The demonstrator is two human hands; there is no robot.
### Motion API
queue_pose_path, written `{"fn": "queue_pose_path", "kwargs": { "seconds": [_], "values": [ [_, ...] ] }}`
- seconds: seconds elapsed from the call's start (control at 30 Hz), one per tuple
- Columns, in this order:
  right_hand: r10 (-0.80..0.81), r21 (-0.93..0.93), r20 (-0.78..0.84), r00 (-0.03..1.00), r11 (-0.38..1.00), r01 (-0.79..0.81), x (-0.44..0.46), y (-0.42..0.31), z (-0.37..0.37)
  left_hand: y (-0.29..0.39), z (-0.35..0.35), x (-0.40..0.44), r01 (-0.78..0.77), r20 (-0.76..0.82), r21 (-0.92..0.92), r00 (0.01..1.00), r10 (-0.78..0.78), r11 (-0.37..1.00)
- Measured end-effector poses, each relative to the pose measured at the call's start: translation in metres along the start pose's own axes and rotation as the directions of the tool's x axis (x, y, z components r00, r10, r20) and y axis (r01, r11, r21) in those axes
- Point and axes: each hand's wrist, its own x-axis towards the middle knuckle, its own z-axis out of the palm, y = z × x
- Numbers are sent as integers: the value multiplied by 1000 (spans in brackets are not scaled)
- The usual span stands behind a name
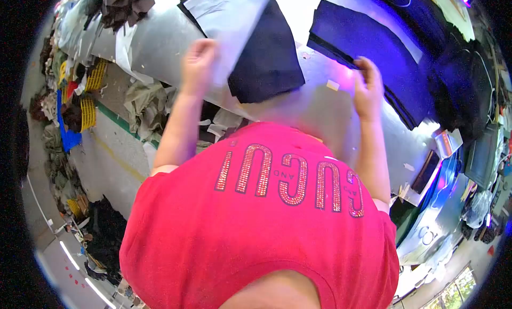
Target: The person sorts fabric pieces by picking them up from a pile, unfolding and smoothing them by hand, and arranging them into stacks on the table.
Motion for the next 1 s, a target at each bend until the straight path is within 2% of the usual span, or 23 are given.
{"fn": "queue_pose_path", "kwargs": {
  "seconds": [0.03,0.1,0.13,0.2,0.27,0.3,0.33,0.37,0.43,0.47,0.5,0.53,0.57,0.6,0.63,0.7,0.73,0.83,0.87,0.9,0.93,0.97,1.0],
  "values": [
    [10,-18,114,993,1000,-8,-4,-3,9,6,-26,0,-41,-141,17,989,43,999],
    [47,-26,248,968,999,-42,-13,-11,33,18,-77,-4,-16,-418,-12,909,10,1000],
    [54,-21,283,958,999,-50,-18,-8,46,35,-95,-11,159,-601,209,799,-1,965],
    [65,-15,317,946,998,-64,-26,-13,65,17,-161,-20,41,-736,165,670,96,985],
    [174,-53,332,927,985,-166,-30,-27,77,7,-212,-35,117,-832,300,517,200,947],
    [226,-71,339,913,974,-215,-31,-29,80,-1,-230,-44,121,-832,303,517,201,945],
    [230,-68,341,912,973,-220,-31,-27,83,2,-234,-51,329,-739,670,390,550,666],
    [238,-52,345,908,971,-235,-29,-24,86,4,-235,-54,544,-465,806,341,817,231],
    [257,-26,351,900,964,-265,-27,-18,88,18,-202,-47,292,-184,955,444,877,53],
    [261,-30,352,899,963,-268,-27,-18,88,17,-177,-40,68,-216,973,599,771,220],
    [281,-30,363,888,957,-290,-26,-19,88,21,-143,-33,-126,-192,903,737,648,411],
    [298,-29,375,878,950,-310,-23,-21,88,20,-97,-36,-342,-54,815,759,648,468],
    [314,-27,386,867,944,-329,-22,-23,89,16,-60,-34,-472,109,689,818,565,551],
    [313,-27,386,868,944,-329,-20,-23,90,17,-25,-37,-627,316,631,745,587,456],
    [280,-9,371,886,955,-298,-20,-23,91,23,7,-46,-649,423,574,758,497,500],
    [222,24,329,918,970,-243,-23,-22,89,17,48,-60,-668,543,613,744,389,422],
    [232,23,319,919,967,-252,-25,-28,88,11,50,-59,-674,553,604,739,386,426],
    [267,230,327,907,908,-350,-21,-68,84,-17,59,-39,-640,616,640,758,215,425],
    [270,235,313,911,907,-349,-20,-73,80,-19,57,-29,-651,627,630,748,217,423],
    [297,275,285,911,885,-374,-21,-77,77,-19,48,-19,-223,479,450,878,-23,865],
    [322,318,260,910,861,-396,-22,-81,76,-19,38,-8,313,422,114,844,-331,943],
    [347,364,239,907,834,-415,-23,-84,77,-18,30,2,309,424,123,843,-331,943],
    [348,374,237,907,829,-415,-25,-83,79,-16,22,13,464,398,-28,818,-415,886]
  ]
}}
